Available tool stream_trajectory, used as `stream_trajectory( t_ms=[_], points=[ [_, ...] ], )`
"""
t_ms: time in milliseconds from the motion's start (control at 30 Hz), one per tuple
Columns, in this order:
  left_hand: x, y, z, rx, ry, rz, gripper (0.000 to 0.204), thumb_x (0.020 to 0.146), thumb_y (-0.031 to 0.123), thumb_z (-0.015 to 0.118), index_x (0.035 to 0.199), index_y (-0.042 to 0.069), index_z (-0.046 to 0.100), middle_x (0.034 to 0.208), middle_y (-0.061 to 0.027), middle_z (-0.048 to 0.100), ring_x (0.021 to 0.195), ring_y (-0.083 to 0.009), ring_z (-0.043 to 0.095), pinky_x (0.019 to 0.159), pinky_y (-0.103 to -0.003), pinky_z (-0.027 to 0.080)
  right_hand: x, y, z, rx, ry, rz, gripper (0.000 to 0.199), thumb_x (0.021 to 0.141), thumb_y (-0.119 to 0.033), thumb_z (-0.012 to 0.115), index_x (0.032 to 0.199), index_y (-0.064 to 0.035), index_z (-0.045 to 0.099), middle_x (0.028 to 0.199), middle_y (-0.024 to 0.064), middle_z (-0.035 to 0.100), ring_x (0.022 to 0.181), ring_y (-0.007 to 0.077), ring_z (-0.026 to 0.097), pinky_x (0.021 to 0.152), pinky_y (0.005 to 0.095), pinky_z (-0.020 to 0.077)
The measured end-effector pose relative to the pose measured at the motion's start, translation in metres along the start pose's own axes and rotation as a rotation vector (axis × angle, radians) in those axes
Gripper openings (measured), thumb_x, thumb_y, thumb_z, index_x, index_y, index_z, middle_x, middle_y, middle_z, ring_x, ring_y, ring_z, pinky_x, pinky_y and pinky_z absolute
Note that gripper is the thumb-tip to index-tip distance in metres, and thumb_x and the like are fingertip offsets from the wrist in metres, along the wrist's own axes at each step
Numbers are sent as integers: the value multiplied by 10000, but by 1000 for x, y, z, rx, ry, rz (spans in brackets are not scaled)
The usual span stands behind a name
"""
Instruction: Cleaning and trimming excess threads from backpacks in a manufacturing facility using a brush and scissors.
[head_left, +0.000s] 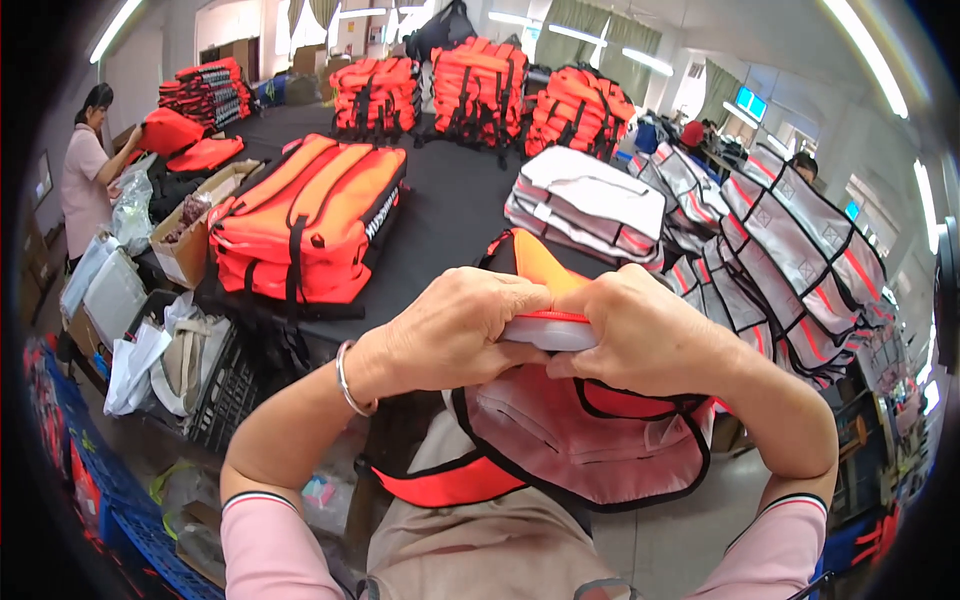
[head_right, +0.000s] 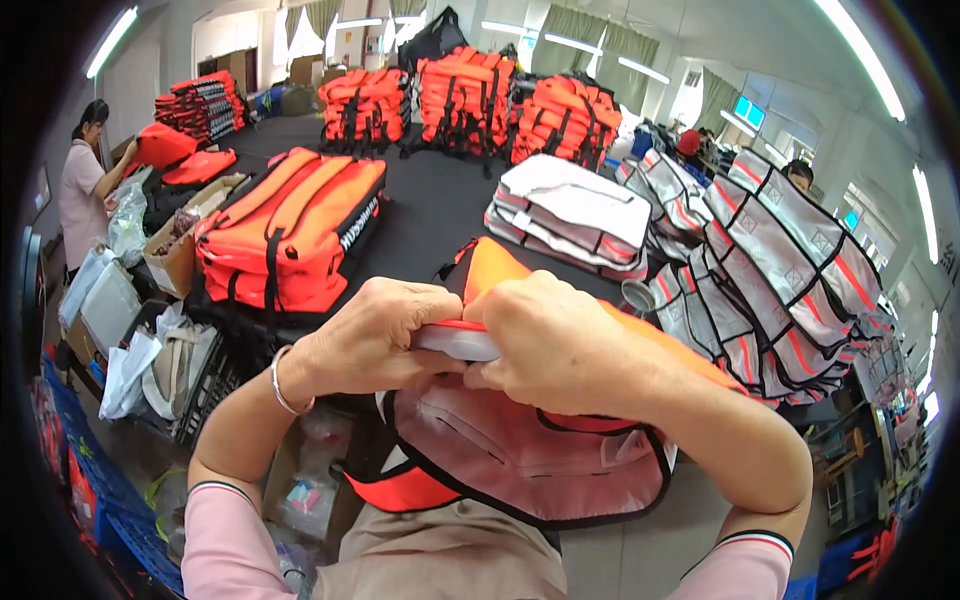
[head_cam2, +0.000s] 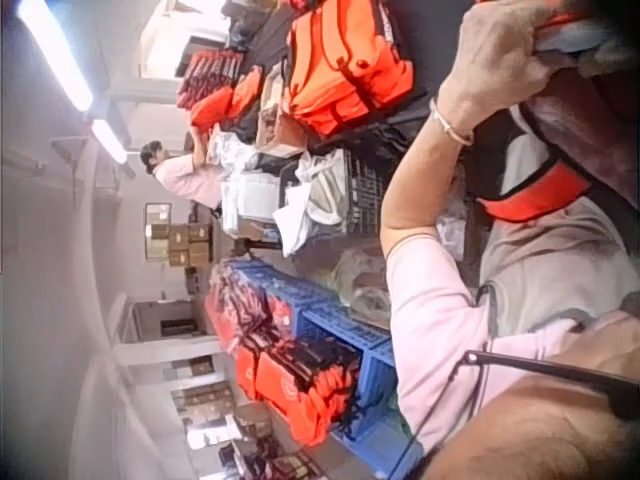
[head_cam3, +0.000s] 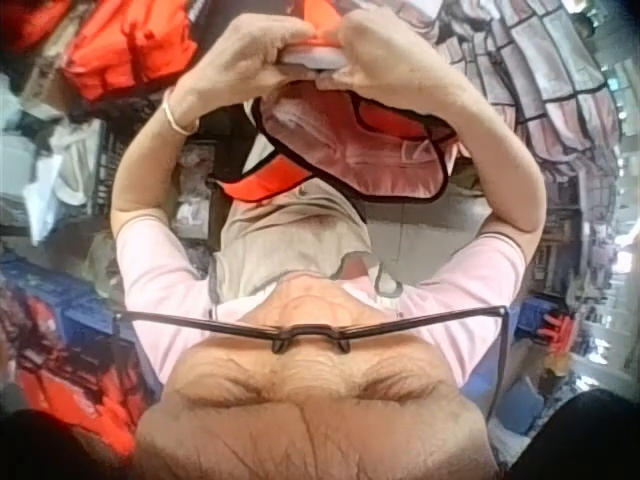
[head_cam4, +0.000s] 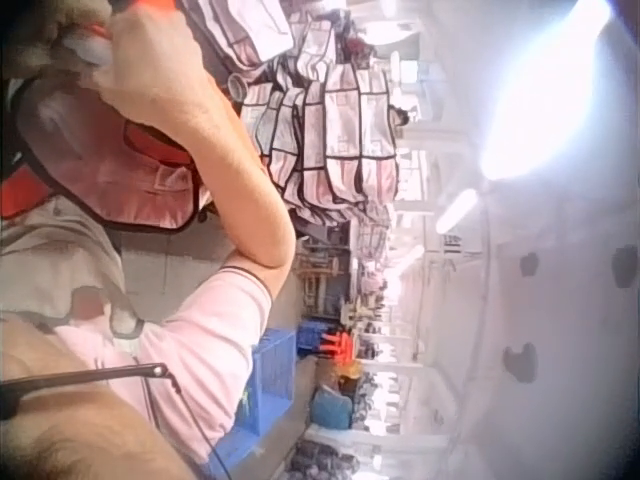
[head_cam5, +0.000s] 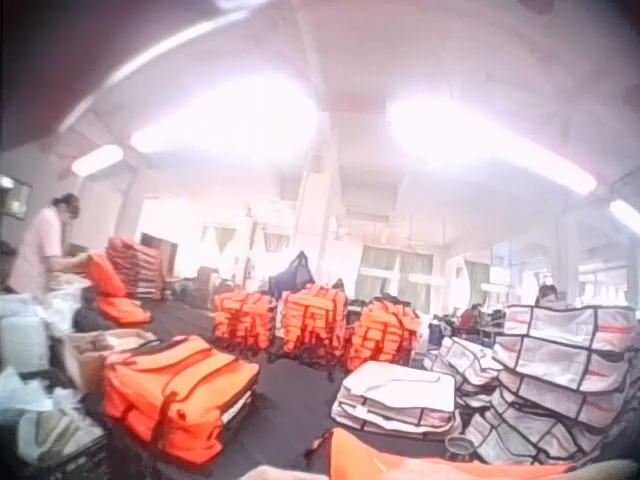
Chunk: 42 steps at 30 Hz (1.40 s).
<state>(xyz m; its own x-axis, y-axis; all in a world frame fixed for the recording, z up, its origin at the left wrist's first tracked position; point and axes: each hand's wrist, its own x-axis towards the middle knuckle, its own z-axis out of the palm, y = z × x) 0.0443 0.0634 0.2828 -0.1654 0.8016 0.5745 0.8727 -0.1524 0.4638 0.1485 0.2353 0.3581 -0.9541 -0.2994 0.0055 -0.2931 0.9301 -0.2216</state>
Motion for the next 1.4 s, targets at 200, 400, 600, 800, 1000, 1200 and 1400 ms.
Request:
stream_trajectory(
  t_ms=[200, 400, 600, 800, 1000, 1200, 1400],
  points=[
    [26, -8, 1, 634, 681, 352, 192, 708, 40, 697, 872, 85, 605, 860, -41, 584, 771, -231, 623, 564, -331, 544, -4, 11, -3, -350, 609, -216, 221, 708, -95, 714, 845, -44, 549, 755, 131, 601, 667, 370, 623, 599, 442, 504],
    [48, -7, 3, 707, 871, 541, 163, 703, -40, 652, 769, 58, 539, 821, -46, 556, 654, -189, 602, 487, -303, 501, -15, 24, -2, -591, 915, -364, 205, 684, -60, 693, 820, -59, 538, 697, 81, 545, 567, 270, 596, 450, 379, 438],
    [56, -9, 3, 721, 866, 539, 201, 663, -53, 636, 698, 66, 477, 689, -37, 481, 549, -182, 553, 459, -303, 453, 15, 41, 5, -533, 1241, -586, 230, 632, -26, 670, 837, -49, 569, 825, 80, 570, 576, 229, 593, 484, 332, 468],
    [47, -11, -1, 716, 861, 587, 216, 615, -50, 623, 643, 74, 449, 617, -29, 416, 510, -170, 508, 440, -296, 415, 26, 46, 0, -715, 1310, -681, 155, 607, -85, 648, 697, -98, 522, 719, 20, 467, 557, 134, 527, 424, 273, 391],
    [35, -9, 6, 583, 805, 585, 216, 582, -55, 627, 675, 79, 485, 643, -35, 481, 549, -185, 547, 468, -296, 428, 30, 48, -3, -718, 1337, -719, 177, 568, -100, 606, 618, -118, 437, 598, -3, 337, 491, 118, 433, 393, 264, 319],
    [18, -12, -34, 910, 726, 462, 234, 567, 55, 658, 731, 109, 500, 642, -8, 442, 550, -203, 499, 504, -326, 388, 35, 45, 4, -727, 1278, -687, 193, 589, -106, 601, 619, -128, 411, 607, -3, 338, 489, 121, 423, 397, 268, 296],
    [32, -19, -15, 718, 855, 265, 500, 539, -22, 621, 1026, 81, 584, 926, -95, 581, 793, -270, 588, 598, -350, 462, 34, 66, 2, -662, 1292, -591, 170, 640, -79, 601, 648, -106, 433, 602, 10, 344, 478, 143, 429, 397, 279, 315]
  ],
)
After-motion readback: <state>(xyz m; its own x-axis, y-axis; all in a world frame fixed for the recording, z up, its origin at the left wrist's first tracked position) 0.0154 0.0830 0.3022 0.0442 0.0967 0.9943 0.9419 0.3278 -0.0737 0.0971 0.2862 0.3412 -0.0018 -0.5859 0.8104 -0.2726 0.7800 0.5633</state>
